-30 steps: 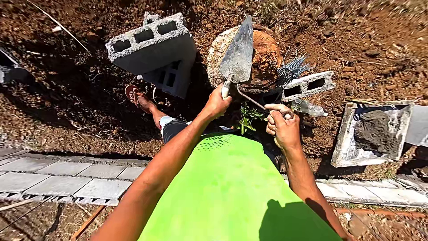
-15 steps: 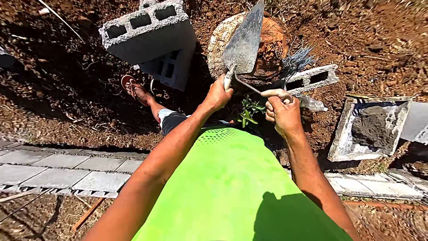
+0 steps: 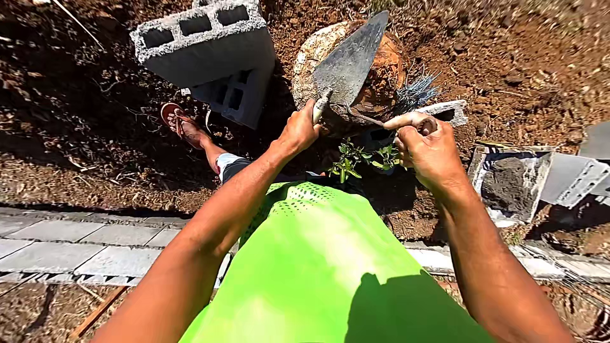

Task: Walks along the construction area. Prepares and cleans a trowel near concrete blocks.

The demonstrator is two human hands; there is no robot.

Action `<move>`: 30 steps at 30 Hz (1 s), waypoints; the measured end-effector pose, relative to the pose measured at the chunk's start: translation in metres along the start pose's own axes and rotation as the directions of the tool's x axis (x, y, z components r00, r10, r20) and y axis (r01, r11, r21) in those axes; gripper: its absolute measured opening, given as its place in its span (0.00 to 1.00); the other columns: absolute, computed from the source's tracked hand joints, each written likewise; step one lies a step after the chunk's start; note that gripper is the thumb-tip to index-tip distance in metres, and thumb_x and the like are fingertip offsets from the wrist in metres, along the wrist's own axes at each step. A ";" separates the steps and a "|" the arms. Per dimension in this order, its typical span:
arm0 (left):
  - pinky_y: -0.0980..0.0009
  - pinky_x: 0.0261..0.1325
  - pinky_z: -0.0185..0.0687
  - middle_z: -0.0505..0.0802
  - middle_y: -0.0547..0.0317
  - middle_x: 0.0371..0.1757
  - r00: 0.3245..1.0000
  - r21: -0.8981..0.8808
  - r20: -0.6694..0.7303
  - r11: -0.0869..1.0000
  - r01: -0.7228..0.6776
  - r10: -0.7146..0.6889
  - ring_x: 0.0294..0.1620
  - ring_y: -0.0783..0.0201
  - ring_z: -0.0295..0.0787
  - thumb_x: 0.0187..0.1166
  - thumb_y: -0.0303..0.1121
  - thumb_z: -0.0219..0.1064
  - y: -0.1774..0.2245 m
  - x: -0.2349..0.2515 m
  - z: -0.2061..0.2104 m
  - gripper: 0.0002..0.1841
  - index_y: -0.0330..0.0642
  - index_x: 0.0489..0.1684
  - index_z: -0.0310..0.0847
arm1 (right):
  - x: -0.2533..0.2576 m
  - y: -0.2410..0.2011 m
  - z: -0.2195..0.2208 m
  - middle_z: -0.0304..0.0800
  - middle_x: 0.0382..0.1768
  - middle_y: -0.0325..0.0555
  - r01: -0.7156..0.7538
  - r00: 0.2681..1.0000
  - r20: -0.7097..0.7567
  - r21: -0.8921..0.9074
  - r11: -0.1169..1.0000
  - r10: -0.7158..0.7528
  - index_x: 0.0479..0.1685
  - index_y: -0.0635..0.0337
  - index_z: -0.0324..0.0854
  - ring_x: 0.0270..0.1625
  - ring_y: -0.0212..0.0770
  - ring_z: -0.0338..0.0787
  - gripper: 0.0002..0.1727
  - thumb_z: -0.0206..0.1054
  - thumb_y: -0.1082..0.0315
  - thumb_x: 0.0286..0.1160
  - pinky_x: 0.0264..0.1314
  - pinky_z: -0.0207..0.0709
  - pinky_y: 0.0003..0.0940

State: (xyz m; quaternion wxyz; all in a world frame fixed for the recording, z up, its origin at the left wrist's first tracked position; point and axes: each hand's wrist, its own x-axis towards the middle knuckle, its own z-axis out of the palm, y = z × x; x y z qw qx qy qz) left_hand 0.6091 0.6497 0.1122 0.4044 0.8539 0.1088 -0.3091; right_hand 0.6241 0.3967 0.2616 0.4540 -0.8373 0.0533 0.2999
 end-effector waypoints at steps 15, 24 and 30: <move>0.31 0.51 0.81 0.90 0.33 0.45 0.968 0.238 0.192 0.949 -0.207 0.163 0.51 0.29 0.89 0.75 0.24 0.67 0.010 0.015 -0.051 0.19 0.40 0.65 0.74 | 0.039 -0.056 -0.005 0.64 0.14 0.36 -0.084 0.982 0.153 -0.153 0.985 0.108 0.53 0.50 0.86 0.09 0.30 0.57 0.13 0.55 0.66 0.87 0.09 0.56 0.26; 0.31 0.49 0.81 0.90 0.33 0.45 0.961 0.264 0.217 0.938 -0.225 0.169 0.51 0.29 0.89 0.75 0.25 0.68 0.013 0.021 -0.059 0.18 0.39 0.63 0.74 | 0.066 -0.065 0.025 0.73 0.18 0.34 -0.038 0.995 0.081 -0.219 0.975 0.057 0.48 0.53 0.89 0.13 0.29 0.65 0.13 0.56 0.71 0.82 0.14 0.63 0.27; 0.31 0.51 0.81 0.90 0.33 0.46 0.962 0.255 0.229 0.944 -0.210 0.152 0.53 0.29 0.89 0.73 0.23 0.69 0.011 0.023 -0.059 0.21 0.41 0.66 0.74 | 0.027 -0.087 -0.011 0.72 0.17 0.35 0.069 0.995 0.097 -0.337 0.939 -0.038 0.52 0.50 0.89 0.10 0.30 0.64 0.14 0.55 0.68 0.85 0.10 0.62 0.27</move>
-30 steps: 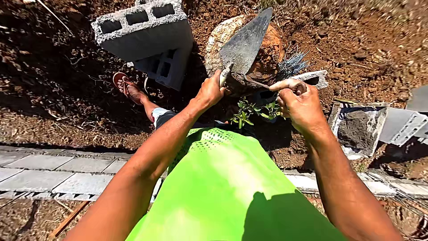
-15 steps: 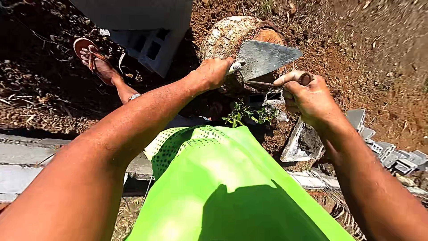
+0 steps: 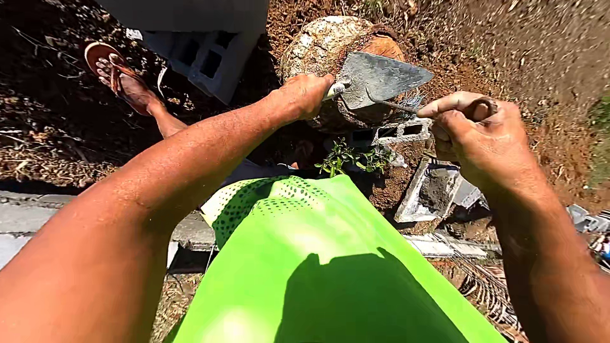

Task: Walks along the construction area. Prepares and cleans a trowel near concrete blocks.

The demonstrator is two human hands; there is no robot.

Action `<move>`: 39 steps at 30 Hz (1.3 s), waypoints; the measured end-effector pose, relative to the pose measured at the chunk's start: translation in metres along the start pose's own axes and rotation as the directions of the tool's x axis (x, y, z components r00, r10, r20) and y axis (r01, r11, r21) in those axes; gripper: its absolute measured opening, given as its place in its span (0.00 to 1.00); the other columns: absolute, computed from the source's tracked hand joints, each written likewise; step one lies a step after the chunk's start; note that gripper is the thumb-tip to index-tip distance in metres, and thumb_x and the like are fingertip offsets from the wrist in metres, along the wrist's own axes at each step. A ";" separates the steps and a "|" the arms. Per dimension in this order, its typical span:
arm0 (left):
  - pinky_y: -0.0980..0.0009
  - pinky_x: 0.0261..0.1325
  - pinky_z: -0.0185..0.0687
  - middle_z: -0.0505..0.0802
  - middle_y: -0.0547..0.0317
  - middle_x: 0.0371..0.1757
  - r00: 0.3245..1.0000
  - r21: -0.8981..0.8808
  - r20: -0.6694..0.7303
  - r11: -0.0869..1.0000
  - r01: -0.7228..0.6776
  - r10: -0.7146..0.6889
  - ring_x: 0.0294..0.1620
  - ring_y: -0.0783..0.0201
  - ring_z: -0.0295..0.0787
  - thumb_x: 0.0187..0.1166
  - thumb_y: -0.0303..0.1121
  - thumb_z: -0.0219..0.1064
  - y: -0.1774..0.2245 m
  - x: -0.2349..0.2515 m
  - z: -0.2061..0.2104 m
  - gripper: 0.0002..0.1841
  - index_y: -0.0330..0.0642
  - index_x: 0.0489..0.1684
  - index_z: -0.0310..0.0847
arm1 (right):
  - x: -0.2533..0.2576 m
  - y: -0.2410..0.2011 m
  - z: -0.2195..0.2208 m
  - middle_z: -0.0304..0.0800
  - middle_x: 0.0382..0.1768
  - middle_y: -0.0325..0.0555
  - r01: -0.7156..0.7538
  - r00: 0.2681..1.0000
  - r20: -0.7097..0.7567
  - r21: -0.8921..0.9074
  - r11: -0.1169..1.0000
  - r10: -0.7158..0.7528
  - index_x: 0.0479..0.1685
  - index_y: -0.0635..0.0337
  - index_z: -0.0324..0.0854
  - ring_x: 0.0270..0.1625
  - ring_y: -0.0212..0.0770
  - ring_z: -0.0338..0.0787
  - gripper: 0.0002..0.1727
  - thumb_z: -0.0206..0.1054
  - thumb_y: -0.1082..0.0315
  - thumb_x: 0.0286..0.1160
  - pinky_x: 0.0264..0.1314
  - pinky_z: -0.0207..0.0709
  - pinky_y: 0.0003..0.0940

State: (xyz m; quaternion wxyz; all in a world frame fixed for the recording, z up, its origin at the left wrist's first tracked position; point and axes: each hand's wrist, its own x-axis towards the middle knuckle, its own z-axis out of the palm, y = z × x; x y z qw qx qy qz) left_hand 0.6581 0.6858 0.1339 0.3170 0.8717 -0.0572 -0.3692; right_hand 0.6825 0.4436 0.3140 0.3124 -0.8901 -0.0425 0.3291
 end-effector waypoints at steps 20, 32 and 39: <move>0.30 0.51 0.80 0.90 0.32 0.47 1.000 0.060 -0.018 0.998 -0.020 0.021 0.53 0.28 0.88 0.74 0.24 0.69 0.002 0.006 -0.013 0.20 0.38 0.65 0.75 | 0.011 0.009 -0.009 0.74 0.20 0.33 0.022 0.999 -0.037 -0.006 1.000 -0.022 0.50 0.52 0.90 0.13 0.28 0.65 0.15 0.55 0.69 0.83 0.14 0.63 0.27; 0.31 0.50 0.81 0.90 0.34 0.45 0.999 0.060 -0.017 0.998 -0.026 0.027 0.52 0.31 0.89 0.73 0.24 0.68 -0.002 0.007 -0.013 0.19 0.39 0.63 0.76 | 0.014 0.012 -0.015 0.72 0.17 0.30 0.023 1.000 0.006 0.038 0.999 -0.023 0.48 0.50 0.90 0.12 0.27 0.66 0.14 0.56 0.68 0.83 0.12 0.63 0.26; 0.30 0.50 0.80 0.90 0.33 0.46 1.000 0.075 -0.023 0.997 -0.013 0.015 0.53 0.29 0.88 0.72 0.24 0.71 -0.001 0.007 -0.006 0.20 0.38 0.63 0.76 | 0.043 0.015 0.037 0.82 0.25 0.38 0.040 0.998 0.054 -0.034 0.999 -0.038 0.46 0.53 0.91 0.17 0.31 0.71 0.15 0.55 0.71 0.83 0.18 0.68 0.31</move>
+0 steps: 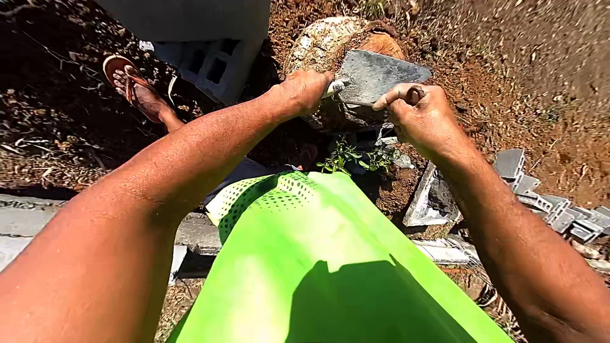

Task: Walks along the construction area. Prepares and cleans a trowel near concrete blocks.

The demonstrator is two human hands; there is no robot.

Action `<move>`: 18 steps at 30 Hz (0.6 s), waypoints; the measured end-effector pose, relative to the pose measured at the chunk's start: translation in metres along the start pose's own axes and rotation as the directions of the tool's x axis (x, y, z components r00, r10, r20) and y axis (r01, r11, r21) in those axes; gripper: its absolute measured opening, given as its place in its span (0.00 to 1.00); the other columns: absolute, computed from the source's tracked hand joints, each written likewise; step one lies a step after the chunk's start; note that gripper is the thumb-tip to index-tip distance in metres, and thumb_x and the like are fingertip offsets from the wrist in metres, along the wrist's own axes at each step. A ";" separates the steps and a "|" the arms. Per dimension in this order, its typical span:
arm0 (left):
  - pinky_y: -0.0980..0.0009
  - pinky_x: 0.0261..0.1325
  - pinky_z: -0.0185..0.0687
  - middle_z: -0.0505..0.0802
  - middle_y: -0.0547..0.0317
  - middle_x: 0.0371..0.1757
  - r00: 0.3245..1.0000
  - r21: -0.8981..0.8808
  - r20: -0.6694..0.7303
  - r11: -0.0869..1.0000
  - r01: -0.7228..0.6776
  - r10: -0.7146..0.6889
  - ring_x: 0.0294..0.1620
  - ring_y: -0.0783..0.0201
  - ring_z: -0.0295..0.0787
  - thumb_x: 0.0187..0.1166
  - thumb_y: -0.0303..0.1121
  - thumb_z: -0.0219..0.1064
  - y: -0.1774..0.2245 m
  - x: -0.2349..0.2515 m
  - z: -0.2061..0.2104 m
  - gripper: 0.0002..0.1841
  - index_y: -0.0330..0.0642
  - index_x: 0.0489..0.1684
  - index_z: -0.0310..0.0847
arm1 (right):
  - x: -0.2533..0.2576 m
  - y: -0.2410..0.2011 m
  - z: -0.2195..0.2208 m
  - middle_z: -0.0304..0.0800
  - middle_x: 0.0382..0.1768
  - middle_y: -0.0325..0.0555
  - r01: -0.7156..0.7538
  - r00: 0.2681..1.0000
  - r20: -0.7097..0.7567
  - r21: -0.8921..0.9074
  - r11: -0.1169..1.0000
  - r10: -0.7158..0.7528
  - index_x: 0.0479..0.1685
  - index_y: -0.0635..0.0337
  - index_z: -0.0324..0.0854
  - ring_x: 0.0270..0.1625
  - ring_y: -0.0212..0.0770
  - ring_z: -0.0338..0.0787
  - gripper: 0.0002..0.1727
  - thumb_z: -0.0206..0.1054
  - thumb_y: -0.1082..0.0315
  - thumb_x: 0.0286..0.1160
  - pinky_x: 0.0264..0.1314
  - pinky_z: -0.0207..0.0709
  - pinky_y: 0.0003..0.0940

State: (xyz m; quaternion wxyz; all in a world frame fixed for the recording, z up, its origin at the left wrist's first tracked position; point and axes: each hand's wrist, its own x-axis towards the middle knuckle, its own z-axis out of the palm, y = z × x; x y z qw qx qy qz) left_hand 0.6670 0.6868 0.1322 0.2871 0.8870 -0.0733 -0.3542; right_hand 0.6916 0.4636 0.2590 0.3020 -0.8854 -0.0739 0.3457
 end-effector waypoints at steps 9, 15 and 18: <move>0.32 0.50 0.81 0.90 0.35 0.45 1.000 0.005 0.026 1.000 -0.005 0.005 0.52 0.31 0.89 0.74 0.25 0.69 0.001 -0.001 0.002 0.19 0.40 0.63 0.76 | -0.005 -0.003 -0.005 0.82 0.25 0.36 -0.011 1.000 -0.022 -0.050 0.999 0.010 0.43 0.53 0.92 0.18 0.29 0.72 0.15 0.56 0.71 0.80 0.21 0.69 0.32; 0.32 0.50 0.81 0.90 0.35 0.45 1.000 0.004 0.007 1.000 0.005 -0.006 0.52 0.30 0.89 0.73 0.25 0.70 0.000 -0.001 -0.002 0.20 0.40 0.64 0.76 | -0.049 -0.010 -0.038 0.79 0.21 0.39 0.033 0.999 -0.029 -0.094 0.995 -0.036 0.49 0.51 0.91 0.12 0.32 0.67 0.16 0.54 0.70 0.84 0.13 0.63 0.31; 0.32 0.50 0.81 0.90 0.34 0.45 1.000 0.005 0.019 1.000 0.004 -0.004 0.51 0.30 0.89 0.73 0.24 0.70 0.002 -0.003 0.002 0.20 0.40 0.63 0.76 | -0.047 -0.012 -0.036 0.81 0.22 0.33 0.059 0.995 -0.069 -0.123 0.991 -0.068 0.45 0.51 0.91 0.15 0.27 0.71 0.15 0.56 0.70 0.81 0.17 0.68 0.27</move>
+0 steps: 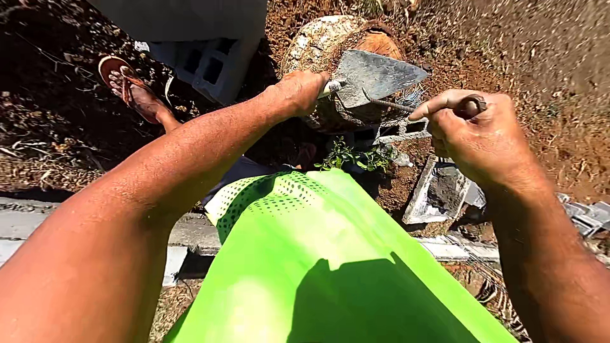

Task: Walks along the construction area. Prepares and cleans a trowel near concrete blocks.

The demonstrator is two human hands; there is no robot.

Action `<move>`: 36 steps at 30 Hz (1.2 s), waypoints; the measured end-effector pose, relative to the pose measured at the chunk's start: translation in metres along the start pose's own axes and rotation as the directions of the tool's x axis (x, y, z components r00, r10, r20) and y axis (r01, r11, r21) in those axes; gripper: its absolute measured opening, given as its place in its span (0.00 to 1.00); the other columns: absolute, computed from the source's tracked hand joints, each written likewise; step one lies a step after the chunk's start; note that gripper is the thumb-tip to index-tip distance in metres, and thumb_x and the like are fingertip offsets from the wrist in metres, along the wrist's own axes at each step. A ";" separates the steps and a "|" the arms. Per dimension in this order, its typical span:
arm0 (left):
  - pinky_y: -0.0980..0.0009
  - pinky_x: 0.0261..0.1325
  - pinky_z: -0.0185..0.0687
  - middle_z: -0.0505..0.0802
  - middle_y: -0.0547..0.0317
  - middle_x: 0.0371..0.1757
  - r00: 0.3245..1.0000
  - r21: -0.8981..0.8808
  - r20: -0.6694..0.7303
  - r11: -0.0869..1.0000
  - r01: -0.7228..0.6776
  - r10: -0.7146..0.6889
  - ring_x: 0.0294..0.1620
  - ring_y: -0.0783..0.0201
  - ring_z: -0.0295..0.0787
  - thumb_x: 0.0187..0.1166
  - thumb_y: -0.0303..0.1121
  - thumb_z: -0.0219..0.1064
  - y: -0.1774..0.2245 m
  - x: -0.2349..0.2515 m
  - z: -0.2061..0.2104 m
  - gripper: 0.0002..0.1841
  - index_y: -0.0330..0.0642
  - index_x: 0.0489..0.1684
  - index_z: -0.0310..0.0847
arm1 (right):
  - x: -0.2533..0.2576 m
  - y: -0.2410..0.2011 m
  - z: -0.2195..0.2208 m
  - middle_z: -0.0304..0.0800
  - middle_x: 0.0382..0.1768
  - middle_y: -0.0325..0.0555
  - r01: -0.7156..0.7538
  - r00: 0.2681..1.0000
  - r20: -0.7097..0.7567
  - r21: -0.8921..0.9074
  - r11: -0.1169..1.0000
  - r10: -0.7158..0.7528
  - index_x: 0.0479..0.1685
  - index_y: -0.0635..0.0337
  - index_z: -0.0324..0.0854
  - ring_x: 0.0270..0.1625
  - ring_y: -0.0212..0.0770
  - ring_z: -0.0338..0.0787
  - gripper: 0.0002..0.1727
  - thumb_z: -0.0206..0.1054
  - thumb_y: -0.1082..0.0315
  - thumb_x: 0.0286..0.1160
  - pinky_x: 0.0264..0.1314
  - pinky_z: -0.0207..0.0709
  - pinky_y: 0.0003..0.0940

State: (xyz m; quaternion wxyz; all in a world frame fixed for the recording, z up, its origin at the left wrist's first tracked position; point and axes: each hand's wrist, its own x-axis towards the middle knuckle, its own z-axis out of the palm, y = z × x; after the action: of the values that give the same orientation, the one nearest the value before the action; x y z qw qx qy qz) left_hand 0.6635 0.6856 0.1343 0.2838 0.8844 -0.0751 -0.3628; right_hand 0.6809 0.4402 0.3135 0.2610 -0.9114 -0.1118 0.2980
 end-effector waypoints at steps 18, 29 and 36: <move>0.31 0.50 0.81 0.90 0.33 0.45 1.000 0.016 -0.019 1.000 0.008 -0.008 0.51 0.29 0.89 0.73 0.24 0.69 0.002 -0.001 -0.002 0.19 0.40 0.62 0.76 | -0.017 0.017 0.012 0.79 0.22 0.41 -0.075 0.997 0.037 0.051 0.996 0.073 0.50 0.48 0.90 0.12 0.35 0.67 0.16 0.54 0.67 0.88 0.13 0.63 0.33; 0.31 0.49 0.81 0.90 0.34 0.43 1.000 0.026 -0.014 1.000 0.011 -0.011 0.51 0.30 0.89 0.74 0.24 0.68 0.002 0.000 -0.007 0.18 0.40 0.63 0.76 | -0.005 0.006 0.027 0.81 0.23 0.41 -0.034 0.999 0.016 -0.059 0.998 0.035 0.48 0.47 0.90 0.16 0.35 0.73 0.16 0.54 0.68 0.86 0.17 0.68 0.36; 0.31 0.49 0.81 0.90 0.33 0.44 1.000 0.023 0.006 1.000 0.015 -0.015 0.51 0.29 0.89 0.75 0.24 0.68 0.002 0.000 -0.005 0.19 0.39 0.64 0.75 | 0.020 0.000 0.043 0.90 0.34 0.39 -0.022 0.999 0.023 -0.129 0.991 0.025 0.46 0.49 0.92 0.31 0.33 0.82 0.16 0.55 0.71 0.83 0.37 0.76 0.41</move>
State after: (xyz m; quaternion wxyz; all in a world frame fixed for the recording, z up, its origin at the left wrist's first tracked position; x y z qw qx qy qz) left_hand 0.6667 0.6866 0.1381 0.2708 0.8870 -0.0736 -0.3666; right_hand 0.6713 0.4648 0.2745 0.1968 -0.9238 -0.1234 0.3044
